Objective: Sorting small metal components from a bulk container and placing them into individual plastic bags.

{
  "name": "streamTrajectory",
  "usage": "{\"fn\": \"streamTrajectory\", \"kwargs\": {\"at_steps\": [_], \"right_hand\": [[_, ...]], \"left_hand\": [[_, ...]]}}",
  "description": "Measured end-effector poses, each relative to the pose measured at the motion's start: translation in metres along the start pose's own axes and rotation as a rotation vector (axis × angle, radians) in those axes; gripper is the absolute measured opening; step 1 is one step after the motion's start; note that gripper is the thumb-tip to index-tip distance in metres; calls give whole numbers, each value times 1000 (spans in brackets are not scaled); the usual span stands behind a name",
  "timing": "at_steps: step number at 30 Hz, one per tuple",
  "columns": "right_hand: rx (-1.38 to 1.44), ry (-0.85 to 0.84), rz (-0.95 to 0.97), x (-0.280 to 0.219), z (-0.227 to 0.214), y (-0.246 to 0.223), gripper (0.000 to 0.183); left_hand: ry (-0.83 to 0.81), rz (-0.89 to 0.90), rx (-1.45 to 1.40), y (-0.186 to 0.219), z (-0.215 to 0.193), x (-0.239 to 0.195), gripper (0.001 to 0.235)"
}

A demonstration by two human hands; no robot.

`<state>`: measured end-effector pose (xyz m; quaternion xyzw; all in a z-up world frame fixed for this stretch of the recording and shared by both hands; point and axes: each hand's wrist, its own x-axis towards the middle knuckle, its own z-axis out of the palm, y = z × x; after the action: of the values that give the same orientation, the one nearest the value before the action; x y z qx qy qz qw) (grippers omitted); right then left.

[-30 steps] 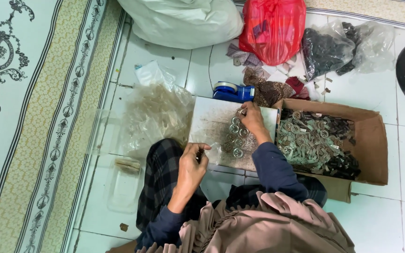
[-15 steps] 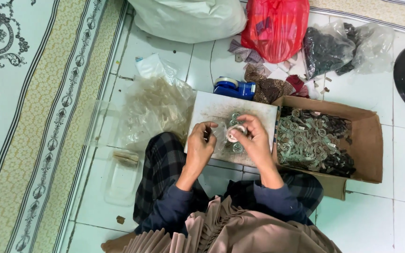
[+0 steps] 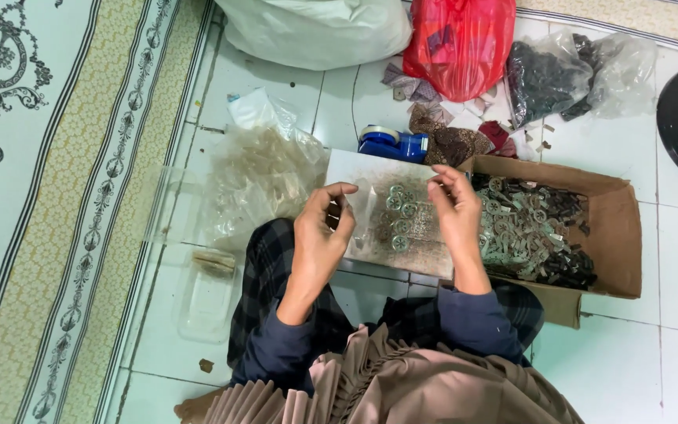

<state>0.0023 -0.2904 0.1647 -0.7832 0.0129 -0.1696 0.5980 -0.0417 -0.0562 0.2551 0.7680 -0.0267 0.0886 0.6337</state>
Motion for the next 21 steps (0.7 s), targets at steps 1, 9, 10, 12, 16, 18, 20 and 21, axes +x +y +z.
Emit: {"fn": "streamTrajectory", "kwargs": {"at_steps": [1, 9, 10, 12, 16, 18, 20, 21], "right_hand": [[-1, 3, 1, 4, -3, 22, 30], [-457, -212, 162, 7, 15, 146, 42], [-457, -207, 161, 7, 16, 147, 42], [-589, -402, 246, 0, 18, 149, 62], [-629, -484, 286, 12, 18, 137, 64], [-635, -471, 308, 15, 19, 147, 63], [-622, -427, 276, 13, 18, 144, 61], [-611, -390, 243, 10, 18, 143, 59]], "left_hand": [[-3, 1, -1, -1, 0, 1, 32], [-117, -81, 183, -118, 38, 21, 32], [-121, -78, 183, -109, 37, 21, 32], [-93, -29, 119, -91, 32, 16, 34], [-90, -22, 35, -25, 9, 7, 34], [-41, 44, 54, 1, -1, 1, 34], [-35, 66, 40, 10, -3, -2, 34], [-23, 82, 26, 14, -4, -4, 34]]}}
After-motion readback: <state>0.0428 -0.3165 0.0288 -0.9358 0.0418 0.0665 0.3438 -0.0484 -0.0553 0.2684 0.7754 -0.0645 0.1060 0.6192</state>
